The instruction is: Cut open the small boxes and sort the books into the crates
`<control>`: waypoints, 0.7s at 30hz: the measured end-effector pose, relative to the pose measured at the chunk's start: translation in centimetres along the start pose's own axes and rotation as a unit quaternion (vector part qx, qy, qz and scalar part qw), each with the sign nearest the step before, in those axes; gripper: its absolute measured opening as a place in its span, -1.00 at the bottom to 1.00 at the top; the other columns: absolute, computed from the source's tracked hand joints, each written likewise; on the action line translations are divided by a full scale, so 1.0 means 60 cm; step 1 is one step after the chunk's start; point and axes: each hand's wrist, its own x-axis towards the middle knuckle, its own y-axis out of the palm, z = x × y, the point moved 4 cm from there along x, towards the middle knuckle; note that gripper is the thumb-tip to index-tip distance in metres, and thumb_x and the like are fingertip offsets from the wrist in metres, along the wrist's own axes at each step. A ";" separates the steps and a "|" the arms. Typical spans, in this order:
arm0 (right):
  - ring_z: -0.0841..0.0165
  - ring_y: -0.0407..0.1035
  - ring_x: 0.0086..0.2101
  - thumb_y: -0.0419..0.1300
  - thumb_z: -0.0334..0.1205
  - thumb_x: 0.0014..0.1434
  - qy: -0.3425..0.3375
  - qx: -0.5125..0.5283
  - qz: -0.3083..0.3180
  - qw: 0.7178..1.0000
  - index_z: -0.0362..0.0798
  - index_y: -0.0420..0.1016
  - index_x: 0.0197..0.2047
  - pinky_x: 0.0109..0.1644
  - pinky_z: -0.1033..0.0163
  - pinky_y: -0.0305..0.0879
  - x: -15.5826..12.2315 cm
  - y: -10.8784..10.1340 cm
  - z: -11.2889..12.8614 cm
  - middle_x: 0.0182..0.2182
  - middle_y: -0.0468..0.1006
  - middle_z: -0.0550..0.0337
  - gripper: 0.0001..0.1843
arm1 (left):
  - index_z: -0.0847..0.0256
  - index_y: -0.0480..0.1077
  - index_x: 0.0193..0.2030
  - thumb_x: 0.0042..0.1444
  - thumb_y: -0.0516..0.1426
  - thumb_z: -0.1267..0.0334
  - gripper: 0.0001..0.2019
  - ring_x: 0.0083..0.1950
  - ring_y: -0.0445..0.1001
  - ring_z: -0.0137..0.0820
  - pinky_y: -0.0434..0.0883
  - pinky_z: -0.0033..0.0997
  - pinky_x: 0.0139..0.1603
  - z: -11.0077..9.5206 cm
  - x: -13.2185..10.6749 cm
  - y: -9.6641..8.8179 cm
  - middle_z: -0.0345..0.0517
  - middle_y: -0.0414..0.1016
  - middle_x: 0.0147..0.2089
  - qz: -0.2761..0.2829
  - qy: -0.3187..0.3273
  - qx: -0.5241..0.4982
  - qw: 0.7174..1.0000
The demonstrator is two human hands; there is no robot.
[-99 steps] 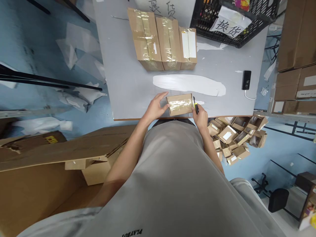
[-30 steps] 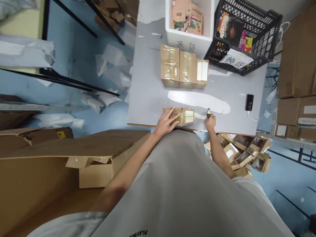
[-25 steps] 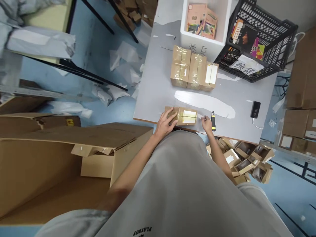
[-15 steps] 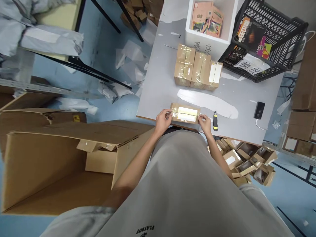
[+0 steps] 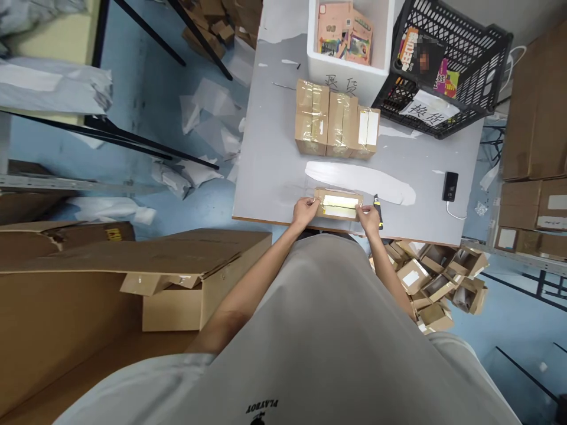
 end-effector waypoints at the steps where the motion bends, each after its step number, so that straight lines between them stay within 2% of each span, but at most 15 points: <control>1: -0.03 0.68 0.05 0.39 0.17 0.25 0.005 0.001 -0.001 1.000 -0.01 0.65 -0.18 0.17 0.05 0.49 0.000 0.000 -0.002 -0.03 0.83 -0.11 -0.61 | 0.10 0.49 -0.47 0.24 0.25 -0.09 -0.62 -0.06 0.63 -0.10 0.46 -0.25 -0.01 0.000 0.000 0.002 -0.03 0.68 -0.26 0.001 0.000 -0.010 1.000; 3: -0.03 0.69 0.03 0.40 0.17 0.24 0.014 0.003 -0.003 1.000 0.00 0.66 -0.19 0.14 0.06 0.50 -0.002 -0.001 -0.007 -0.05 0.84 -0.10 -0.62 | 0.09 0.47 -0.50 0.27 0.24 -0.14 -0.57 -0.11 0.62 -0.13 0.44 -0.28 -0.07 0.003 -0.001 0.007 -0.07 0.64 -0.34 0.005 -0.006 -0.019 1.000; 5: -0.03 0.71 -0.01 0.39 0.18 0.24 0.022 0.001 -0.005 1.000 0.01 0.66 -0.25 0.10 0.07 0.51 -0.004 0.000 -0.010 -0.09 0.84 -0.10 -0.62 | 0.06 0.35 -0.59 0.28 0.25 -0.14 -0.50 -0.12 0.62 -0.13 0.43 -0.30 -0.11 0.005 -0.001 0.013 -0.10 0.56 -0.44 0.008 -0.007 -0.017 1.000; 9: -0.02 0.73 -0.10 0.35 0.23 0.27 0.010 -0.004 0.018 1.000 0.02 0.67 -0.36 0.03 0.10 0.52 -0.007 0.007 -0.009 -0.24 0.84 -0.05 -0.56 | 0.02 0.16 -0.70 0.28 0.26 0.01 -0.43 0.05 0.65 -0.06 0.46 -0.30 -0.04 0.009 0.003 0.027 -0.09 0.45 -0.54 0.006 0.006 -0.034 0.999; 12: -0.03 0.72 -0.02 0.34 0.17 0.31 -0.021 -0.005 0.024 0.999 0.00 0.74 -0.30 0.10 0.09 0.53 -0.009 0.009 -0.002 -0.17 0.86 -0.05 -0.59 | 0.02 0.17 -0.71 0.29 0.25 0.05 -0.43 0.14 0.65 -0.04 0.48 -0.29 0.04 0.011 0.006 0.032 -0.07 0.48 -0.52 0.006 0.010 -0.042 0.999; 15: -0.01 0.70 0.06 0.31 0.09 0.36 -0.056 -0.004 0.026 0.998 -0.04 0.81 -0.16 0.20 0.07 0.53 -0.012 0.008 0.006 -0.03 0.85 -0.08 -0.62 | 0.06 0.36 -0.59 0.28 0.28 0.02 -0.56 0.11 0.65 -0.09 0.51 -0.26 0.14 0.016 0.005 0.026 -0.07 0.63 -0.34 0.009 0.019 -0.049 0.999; 18: 0.05 0.70 0.03 0.28 0.05 0.42 -0.099 -0.018 0.023 0.995 -0.07 0.81 0.10 0.26 0.05 0.52 -0.019 0.003 0.013 0.12 0.78 -0.13 -0.56 | 0.09 0.59 -0.29 0.27 0.31 0.04 -0.80 0.19 0.64 -0.11 0.53 -0.18 0.31 0.024 -0.004 0.015 -0.01 0.73 -0.02 0.037 0.065 -0.043 0.996; 19: 0.08 0.70 0.01 0.26 0.04 0.43 -0.114 -0.030 0.022 0.993 -0.06 0.78 0.22 0.27 0.03 0.52 -0.022 0.001 0.015 0.16 0.75 -0.13 -0.51 | 0.10 0.64 -0.14 0.27 0.32 0.05 -0.81 0.28 0.61 -0.10 0.52 -0.14 0.38 0.026 -0.010 0.011 0.04 0.71 0.12 0.052 0.092 -0.029 0.994; 21: 0.11 0.69 -0.06 0.23 0.01 0.47 -0.139 -0.070 0.029 0.987 -0.01 0.60 0.49 0.27 -0.01 0.52 -0.026 -0.001 0.023 0.19 0.68 -0.13 -0.38 | 0.11 0.64 0.21 0.29 0.35 0.05 -0.60 0.50 0.50 -0.04 0.48 -0.04 0.50 0.031 -0.023 0.002 0.15 0.56 0.42 0.077 0.145 0.021 0.986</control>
